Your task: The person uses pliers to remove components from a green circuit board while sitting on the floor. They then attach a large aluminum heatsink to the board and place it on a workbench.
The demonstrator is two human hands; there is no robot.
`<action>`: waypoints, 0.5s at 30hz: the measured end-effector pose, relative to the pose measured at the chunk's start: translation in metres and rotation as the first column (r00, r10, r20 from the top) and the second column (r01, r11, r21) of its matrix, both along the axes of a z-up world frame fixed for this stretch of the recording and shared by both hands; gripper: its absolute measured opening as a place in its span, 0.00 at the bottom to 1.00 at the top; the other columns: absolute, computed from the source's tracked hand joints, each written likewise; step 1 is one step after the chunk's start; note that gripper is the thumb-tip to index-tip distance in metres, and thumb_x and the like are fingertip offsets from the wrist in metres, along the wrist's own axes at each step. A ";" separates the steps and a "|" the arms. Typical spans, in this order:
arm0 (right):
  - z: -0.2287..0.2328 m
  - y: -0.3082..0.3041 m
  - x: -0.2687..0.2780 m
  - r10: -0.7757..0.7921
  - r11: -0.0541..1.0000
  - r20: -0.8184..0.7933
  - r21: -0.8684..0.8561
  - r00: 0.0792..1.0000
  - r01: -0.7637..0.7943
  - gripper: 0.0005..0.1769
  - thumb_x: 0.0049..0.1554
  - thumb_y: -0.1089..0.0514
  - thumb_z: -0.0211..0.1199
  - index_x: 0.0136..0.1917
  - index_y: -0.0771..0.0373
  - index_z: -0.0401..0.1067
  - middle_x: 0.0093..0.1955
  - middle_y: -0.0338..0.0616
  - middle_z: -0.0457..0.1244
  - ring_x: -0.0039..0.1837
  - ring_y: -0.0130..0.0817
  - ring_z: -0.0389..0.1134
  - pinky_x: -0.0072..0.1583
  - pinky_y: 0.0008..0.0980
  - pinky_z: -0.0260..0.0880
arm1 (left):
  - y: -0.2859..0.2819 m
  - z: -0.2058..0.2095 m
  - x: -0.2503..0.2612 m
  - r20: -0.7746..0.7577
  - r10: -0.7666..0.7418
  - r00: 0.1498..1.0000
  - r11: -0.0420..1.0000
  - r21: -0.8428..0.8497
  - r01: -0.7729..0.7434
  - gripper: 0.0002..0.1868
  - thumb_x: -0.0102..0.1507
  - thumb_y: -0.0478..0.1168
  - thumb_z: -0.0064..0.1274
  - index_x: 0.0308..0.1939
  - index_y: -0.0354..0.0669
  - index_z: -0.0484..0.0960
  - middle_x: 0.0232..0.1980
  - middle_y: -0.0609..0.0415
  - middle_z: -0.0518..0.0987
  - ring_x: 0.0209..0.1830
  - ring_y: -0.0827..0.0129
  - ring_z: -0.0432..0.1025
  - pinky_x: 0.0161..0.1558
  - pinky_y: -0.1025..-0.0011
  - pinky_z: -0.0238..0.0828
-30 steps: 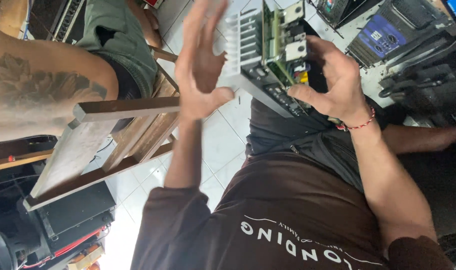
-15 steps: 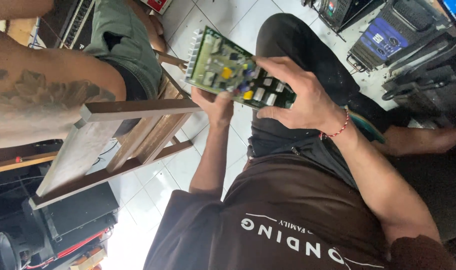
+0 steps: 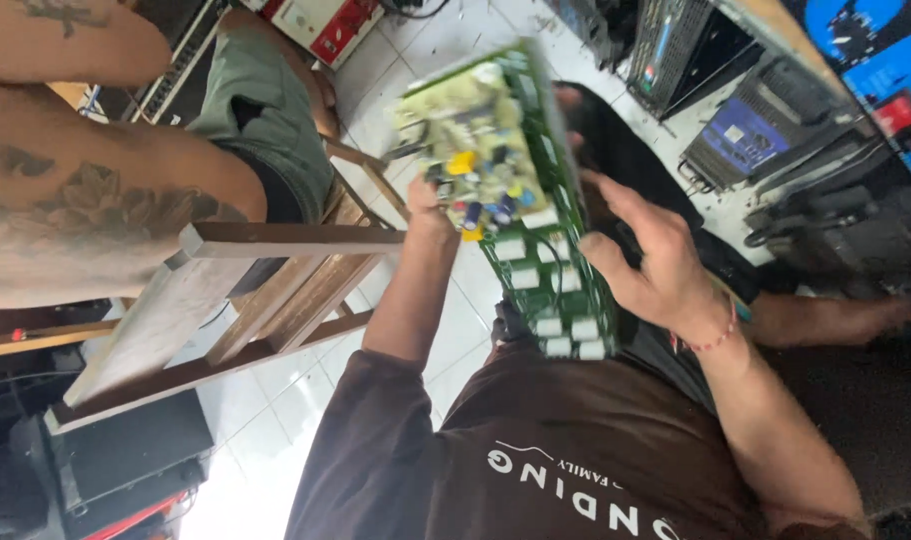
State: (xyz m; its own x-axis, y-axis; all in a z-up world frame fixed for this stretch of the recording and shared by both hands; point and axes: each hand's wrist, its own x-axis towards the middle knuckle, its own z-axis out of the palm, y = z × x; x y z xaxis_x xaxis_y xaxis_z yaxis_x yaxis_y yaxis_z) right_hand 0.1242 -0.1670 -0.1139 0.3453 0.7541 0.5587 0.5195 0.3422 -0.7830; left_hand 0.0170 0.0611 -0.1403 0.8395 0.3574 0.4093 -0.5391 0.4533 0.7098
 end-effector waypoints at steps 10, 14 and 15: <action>-0.017 -0.049 0.025 -0.219 0.945 -0.194 0.201 0.956 0.257 0.30 0.73 0.54 0.38 0.82 0.74 0.45 0.84 0.66 0.44 0.84 0.54 0.43 0.82 0.54 0.46 | -0.078 0.005 0.078 0.043 -0.164 0.986 0.986 0.005 0.164 0.48 0.50 0.64 0.71 0.59 0.28 0.76 0.46 0.37 0.79 0.46 0.59 0.76 0.44 0.52 0.81; -0.001 -0.056 0.027 -0.353 0.918 -0.146 0.136 0.924 0.372 0.30 0.76 0.51 0.32 0.82 0.72 0.40 0.74 0.80 0.49 0.73 0.55 0.55 0.79 0.67 0.53 | -0.104 0.010 0.089 -0.057 -0.089 0.994 0.975 0.198 0.099 0.32 0.58 0.48 0.63 0.62 0.32 0.77 0.48 0.46 0.81 0.51 0.71 0.73 0.47 0.62 0.78; -0.004 -0.060 0.028 -0.388 0.908 -0.167 0.101 0.907 0.407 0.24 0.76 0.51 0.33 0.76 0.72 0.45 0.67 0.73 0.50 0.68 0.50 0.56 0.73 0.60 0.55 | -0.107 0.008 0.091 -0.055 -0.076 0.996 0.960 0.264 0.088 0.37 0.61 0.53 0.63 0.69 0.37 0.73 0.57 0.46 0.80 0.59 0.69 0.70 0.55 0.61 0.74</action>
State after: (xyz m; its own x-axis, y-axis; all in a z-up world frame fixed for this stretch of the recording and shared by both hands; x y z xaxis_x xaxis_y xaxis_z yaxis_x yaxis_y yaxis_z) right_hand 0.1521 -0.2269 -0.1176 0.6825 0.4616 0.5667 0.5225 0.2339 -0.8199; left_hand 0.1083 -0.0458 -0.1323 0.8806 0.1699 0.4424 -0.4736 0.2859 0.8330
